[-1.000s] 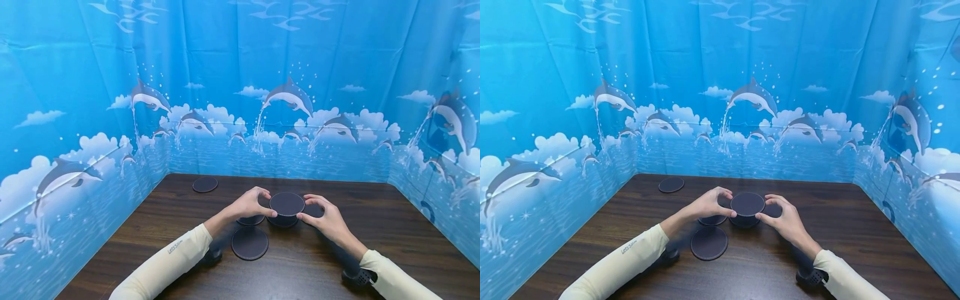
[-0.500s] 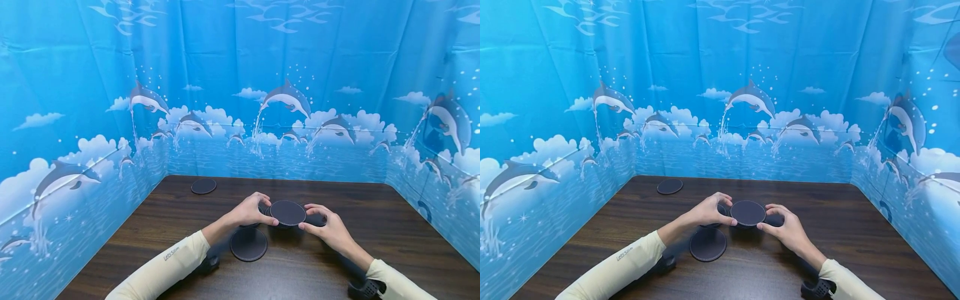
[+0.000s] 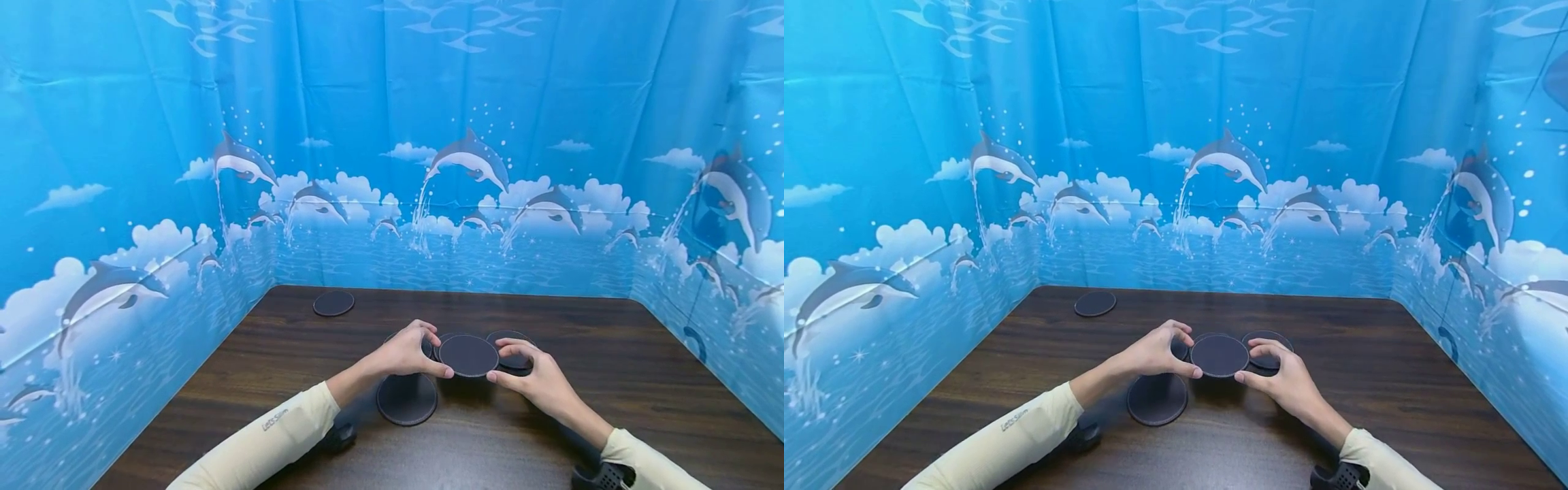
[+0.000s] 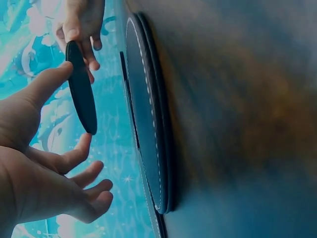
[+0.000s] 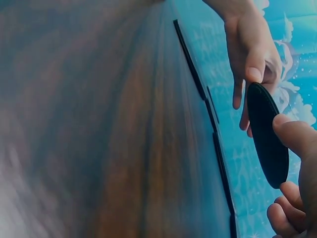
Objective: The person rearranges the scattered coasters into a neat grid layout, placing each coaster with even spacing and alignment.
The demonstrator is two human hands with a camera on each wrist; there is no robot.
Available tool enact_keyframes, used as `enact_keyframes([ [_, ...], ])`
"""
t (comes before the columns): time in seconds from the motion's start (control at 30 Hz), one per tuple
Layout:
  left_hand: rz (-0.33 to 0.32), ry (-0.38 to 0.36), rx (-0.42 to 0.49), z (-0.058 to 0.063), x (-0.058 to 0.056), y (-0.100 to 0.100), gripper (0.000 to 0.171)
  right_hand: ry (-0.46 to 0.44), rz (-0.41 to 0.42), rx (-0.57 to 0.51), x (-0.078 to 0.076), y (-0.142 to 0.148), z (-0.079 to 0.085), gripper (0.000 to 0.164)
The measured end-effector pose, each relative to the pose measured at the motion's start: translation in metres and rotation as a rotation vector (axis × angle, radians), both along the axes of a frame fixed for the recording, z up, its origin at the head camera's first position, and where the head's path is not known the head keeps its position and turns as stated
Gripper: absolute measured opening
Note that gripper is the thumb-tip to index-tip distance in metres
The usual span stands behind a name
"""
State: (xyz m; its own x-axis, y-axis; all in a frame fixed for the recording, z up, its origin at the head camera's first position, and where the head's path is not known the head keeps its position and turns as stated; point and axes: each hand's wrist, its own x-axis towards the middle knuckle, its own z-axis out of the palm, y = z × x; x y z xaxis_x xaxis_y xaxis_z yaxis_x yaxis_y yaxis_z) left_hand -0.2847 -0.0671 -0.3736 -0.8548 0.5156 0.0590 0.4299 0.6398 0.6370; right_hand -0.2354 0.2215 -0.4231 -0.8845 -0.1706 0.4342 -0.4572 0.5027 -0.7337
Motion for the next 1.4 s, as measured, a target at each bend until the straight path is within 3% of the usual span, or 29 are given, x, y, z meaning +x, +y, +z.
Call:
enact_keyframes([
  [0.47, -0.015, -0.059, -0.033, -0.013, 0.008, -0.002, 0.052, -0.070, 0.021, 0.019, 0.009, 0.000, -0.017, 0.043],
  [0.93, -0.029, -0.014, -0.172, -0.017, 0.014, 0.002, 0.048, -0.044, 0.049, 0.053, 0.012, 0.003, -0.019, 0.041],
  [1.23, -0.046, 0.107, -0.364, -0.019, 0.017, 0.009, 0.047, 0.020, 0.060, 0.129, 0.016, 0.005, -0.022, 0.038],
  [1.4, -0.058, 0.182, -0.409, -0.017, 0.019, 0.012, 0.050, 0.044, 0.060, 0.165, 0.016, 0.006, -0.023, 0.040],
])
